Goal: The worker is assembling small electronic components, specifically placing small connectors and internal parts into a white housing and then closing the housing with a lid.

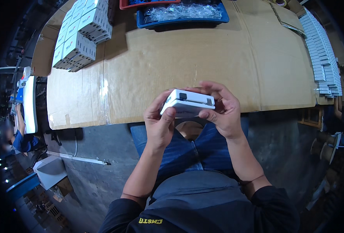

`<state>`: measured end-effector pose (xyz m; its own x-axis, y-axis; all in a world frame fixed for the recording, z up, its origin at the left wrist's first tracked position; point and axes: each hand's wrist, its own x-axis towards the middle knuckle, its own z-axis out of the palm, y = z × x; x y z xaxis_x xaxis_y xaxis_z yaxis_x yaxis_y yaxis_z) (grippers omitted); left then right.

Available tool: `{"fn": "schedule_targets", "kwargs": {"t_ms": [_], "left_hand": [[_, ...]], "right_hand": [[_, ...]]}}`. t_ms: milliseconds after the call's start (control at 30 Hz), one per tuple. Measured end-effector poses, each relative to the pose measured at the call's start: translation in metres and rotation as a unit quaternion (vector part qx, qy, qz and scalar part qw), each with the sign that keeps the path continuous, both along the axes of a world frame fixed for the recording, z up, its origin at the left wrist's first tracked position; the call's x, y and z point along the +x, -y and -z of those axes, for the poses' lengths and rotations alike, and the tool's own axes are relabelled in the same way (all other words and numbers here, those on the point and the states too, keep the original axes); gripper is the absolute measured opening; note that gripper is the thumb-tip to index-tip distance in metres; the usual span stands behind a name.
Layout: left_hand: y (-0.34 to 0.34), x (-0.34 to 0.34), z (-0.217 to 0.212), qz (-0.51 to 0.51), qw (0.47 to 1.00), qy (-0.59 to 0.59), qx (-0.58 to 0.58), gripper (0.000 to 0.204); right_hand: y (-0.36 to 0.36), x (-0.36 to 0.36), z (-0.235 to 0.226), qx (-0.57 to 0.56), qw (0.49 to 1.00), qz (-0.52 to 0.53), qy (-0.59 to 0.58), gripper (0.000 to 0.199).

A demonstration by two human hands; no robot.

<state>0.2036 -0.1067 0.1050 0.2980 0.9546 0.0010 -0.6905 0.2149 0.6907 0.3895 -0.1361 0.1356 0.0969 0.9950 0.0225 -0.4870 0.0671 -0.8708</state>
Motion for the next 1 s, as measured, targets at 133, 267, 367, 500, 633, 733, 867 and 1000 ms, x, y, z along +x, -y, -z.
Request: {"fn": "schedule_targets", "kwargs": {"t_ms": [133, 267, 367, 500, 633, 733, 867, 1000], "left_hand": [[-0.005, -0.001, -0.004, -0.011, 0.988, -0.097, 0.124, 0.053], [-0.01, -0.011, -0.016, 0.031, 0.954, -0.263, 0.14, 0.06], [-0.009, -0.011, -0.013, 0.064, 0.956, -0.246, 0.148, 0.051], [-0.006, -0.007, -0.01, 0.064, 0.965, -0.192, 0.17, 0.046], [-0.004, -0.003, -0.008, 0.059, 0.971, -0.152, 0.177, 0.043], [-0.006, -0.003, -0.008, 0.063, 0.969, -0.156, 0.183, 0.041], [-0.007, -0.005, -0.007, 0.062, 0.965, -0.157, 0.201, 0.039], [-0.007, -0.003, -0.011, 0.066, 0.96, -0.181, 0.203, 0.038]], "right_hand": [[0.003, 0.004, 0.011, 0.015, 0.999, -0.031, 0.002, 0.047], [0.005, 0.003, 0.005, 0.038, 0.998, -0.032, 0.036, 0.046], [0.005, 0.007, 0.01, 0.068, 0.995, -0.044, 0.052, 0.043], [0.005, 0.008, 0.008, 0.107, 0.991, -0.056, 0.061, 0.041], [0.005, 0.011, 0.007, 0.138, 0.984, -0.046, 0.107, 0.041], [0.004, 0.013, 0.009, 0.157, 0.975, -0.021, 0.158, 0.037], [0.003, 0.012, 0.01, 0.16, 0.974, -0.021, 0.159, 0.035], [0.004, 0.011, 0.009, 0.124, 0.985, -0.02, 0.122, 0.035]]}}
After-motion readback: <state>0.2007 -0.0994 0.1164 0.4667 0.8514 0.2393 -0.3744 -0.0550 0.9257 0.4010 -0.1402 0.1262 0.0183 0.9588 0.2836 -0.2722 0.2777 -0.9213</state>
